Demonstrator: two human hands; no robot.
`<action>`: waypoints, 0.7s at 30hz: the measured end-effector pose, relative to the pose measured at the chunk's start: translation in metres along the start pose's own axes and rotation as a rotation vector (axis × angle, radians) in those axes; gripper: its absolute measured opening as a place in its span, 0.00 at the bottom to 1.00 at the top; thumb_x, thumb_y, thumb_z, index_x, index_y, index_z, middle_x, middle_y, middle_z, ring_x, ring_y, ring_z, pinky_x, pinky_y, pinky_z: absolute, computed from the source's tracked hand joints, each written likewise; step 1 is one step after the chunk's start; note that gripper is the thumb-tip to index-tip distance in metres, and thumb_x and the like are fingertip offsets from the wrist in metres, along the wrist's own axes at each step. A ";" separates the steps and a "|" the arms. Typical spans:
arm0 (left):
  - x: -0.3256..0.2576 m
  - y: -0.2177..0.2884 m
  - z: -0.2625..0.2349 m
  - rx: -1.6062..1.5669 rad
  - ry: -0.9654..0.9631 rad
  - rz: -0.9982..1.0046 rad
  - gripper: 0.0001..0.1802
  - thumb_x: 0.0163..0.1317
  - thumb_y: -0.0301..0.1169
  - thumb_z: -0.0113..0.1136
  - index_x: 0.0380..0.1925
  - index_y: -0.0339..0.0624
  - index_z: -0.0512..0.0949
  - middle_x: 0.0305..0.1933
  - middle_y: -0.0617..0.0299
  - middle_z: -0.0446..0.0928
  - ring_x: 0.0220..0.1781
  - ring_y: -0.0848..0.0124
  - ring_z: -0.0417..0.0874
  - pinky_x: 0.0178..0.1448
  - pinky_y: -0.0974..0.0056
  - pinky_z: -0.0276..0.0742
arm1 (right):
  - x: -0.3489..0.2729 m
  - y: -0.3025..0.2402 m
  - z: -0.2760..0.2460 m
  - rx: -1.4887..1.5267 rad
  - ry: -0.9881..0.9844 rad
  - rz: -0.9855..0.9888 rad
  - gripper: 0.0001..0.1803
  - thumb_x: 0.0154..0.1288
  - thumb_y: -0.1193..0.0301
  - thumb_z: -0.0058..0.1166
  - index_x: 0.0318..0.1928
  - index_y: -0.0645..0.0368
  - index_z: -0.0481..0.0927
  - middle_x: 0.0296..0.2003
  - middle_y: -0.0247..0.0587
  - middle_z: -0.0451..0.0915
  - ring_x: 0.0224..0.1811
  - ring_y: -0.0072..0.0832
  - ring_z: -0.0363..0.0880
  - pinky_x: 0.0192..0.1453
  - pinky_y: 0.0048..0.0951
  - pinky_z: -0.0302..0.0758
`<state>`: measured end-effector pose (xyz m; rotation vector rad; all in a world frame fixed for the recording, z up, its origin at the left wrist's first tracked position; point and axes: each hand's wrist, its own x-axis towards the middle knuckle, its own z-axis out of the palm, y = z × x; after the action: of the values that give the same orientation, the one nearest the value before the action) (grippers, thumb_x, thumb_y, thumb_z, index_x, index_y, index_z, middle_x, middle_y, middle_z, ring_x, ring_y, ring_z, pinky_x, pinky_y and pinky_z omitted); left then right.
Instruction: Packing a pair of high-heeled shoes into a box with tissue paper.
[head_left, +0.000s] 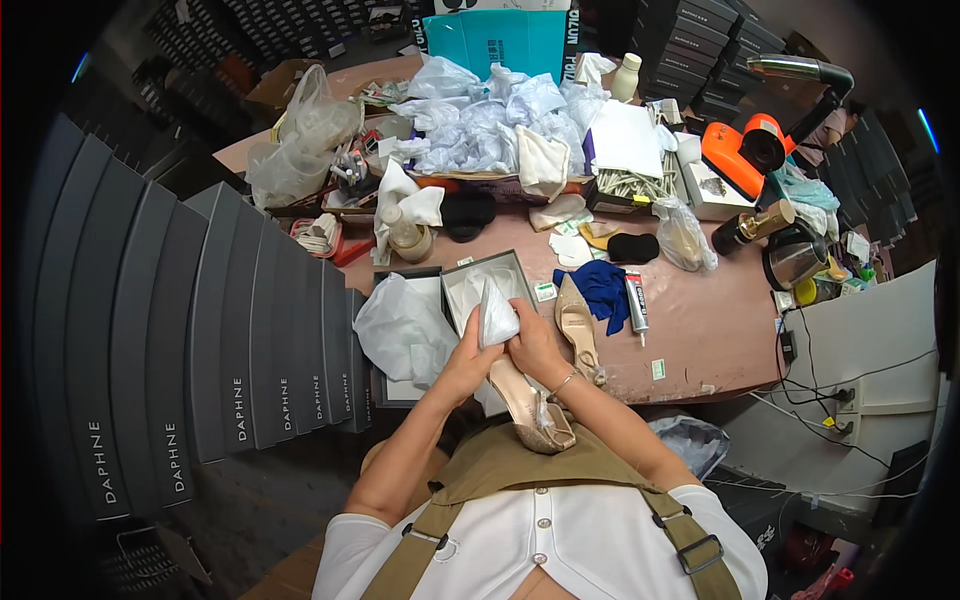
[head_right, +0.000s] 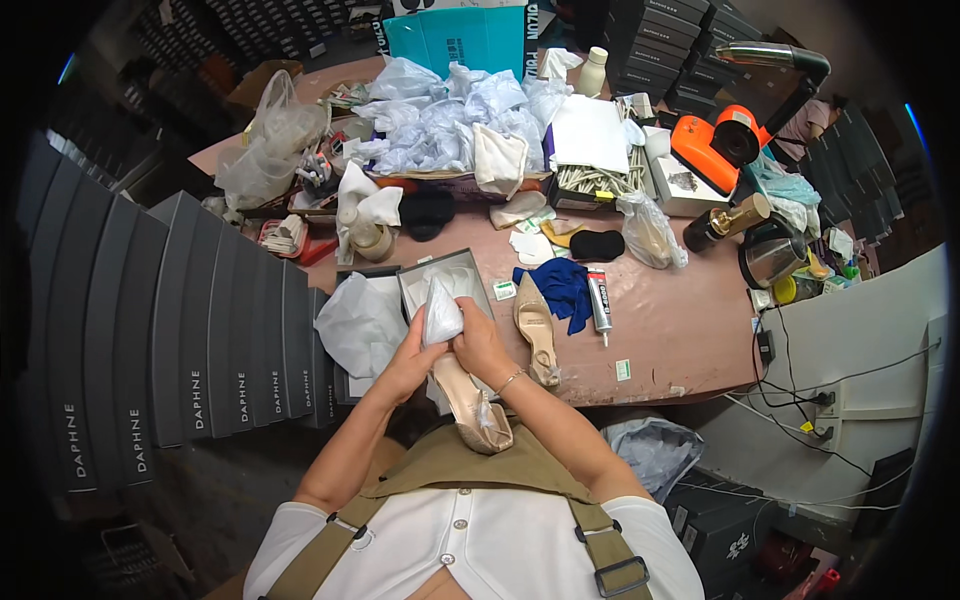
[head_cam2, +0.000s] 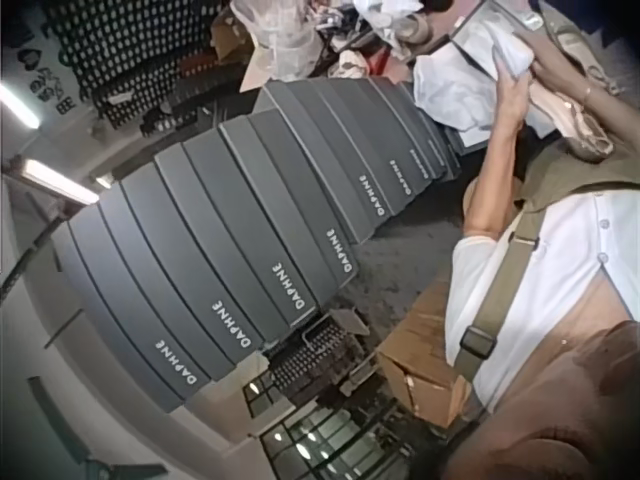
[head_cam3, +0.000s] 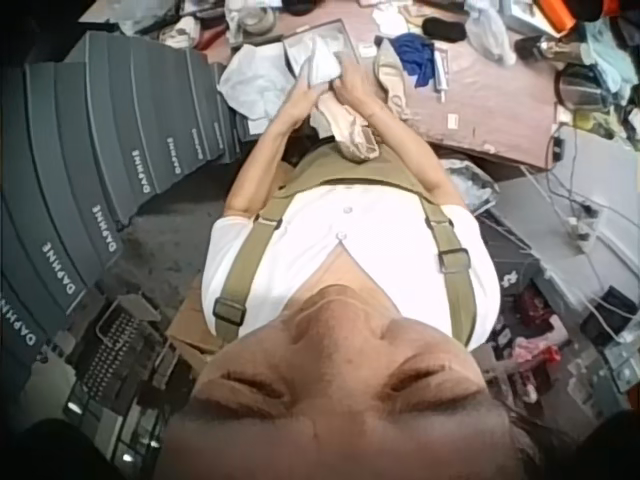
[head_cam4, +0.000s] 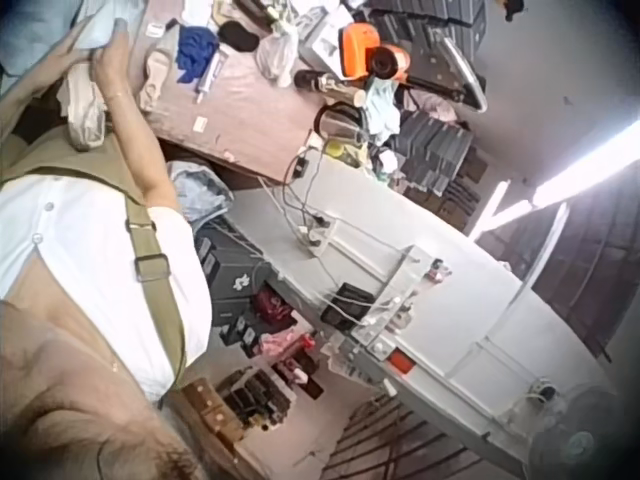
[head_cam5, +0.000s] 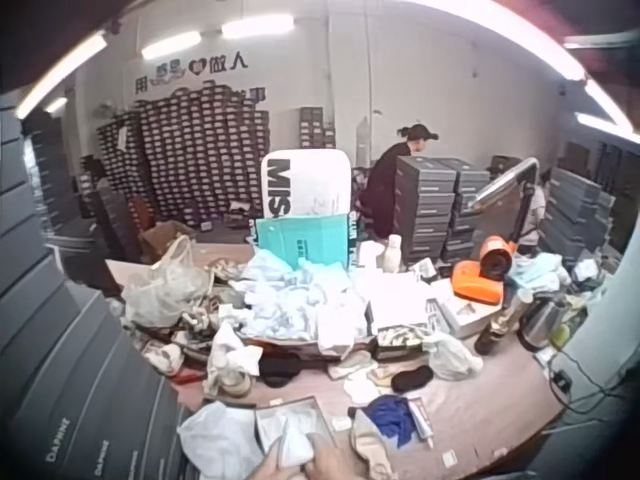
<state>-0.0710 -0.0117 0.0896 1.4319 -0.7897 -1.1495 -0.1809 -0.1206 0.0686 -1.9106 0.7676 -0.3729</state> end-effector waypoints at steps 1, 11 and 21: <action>-0.002 -0.013 0.001 0.195 0.059 0.073 0.45 0.55 0.25 0.54 0.70 0.34 0.41 0.68 0.42 0.56 0.69 0.57 0.60 0.68 0.60 0.60 | 0.002 0.000 0.000 -0.076 -0.008 -0.050 0.28 0.55 0.79 0.48 0.59 0.66 0.63 0.49 0.65 0.71 0.50 0.58 0.71 0.51 0.43 0.71; 0.003 -0.048 0.014 -0.125 0.623 0.066 0.26 0.53 0.19 0.52 0.56 0.32 0.68 0.48 0.53 0.76 0.52 0.68 0.76 0.56 0.66 0.71 | -0.015 -0.027 0.010 -0.044 -0.013 -0.250 0.31 0.58 0.78 0.45 0.64 0.64 0.58 0.49 0.60 0.68 0.49 0.55 0.70 0.52 0.43 0.71; -0.012 -0.028 -0.130 0.936 0.674 0.038 0.41 0.54 0.25 0.61 0.67 0.37 0.53 0.63 0.40 0.62 0.65 0.51 0.66 0.66 0.56 0.63 | 0.008 0.017 -0.009 -0.245 -0.229 -0.169 0.22 0.59 0.68 0.55 0.53 0.64 0.72 0.47 0.56 0.75 0.45 0.49 0.77 0.49 0.41 0.74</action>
<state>0.0444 0.0477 0.0583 2.3680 -0.8781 -0.1507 -0.1861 -0.1367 0.0568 -2.2105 0.5199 -0.1623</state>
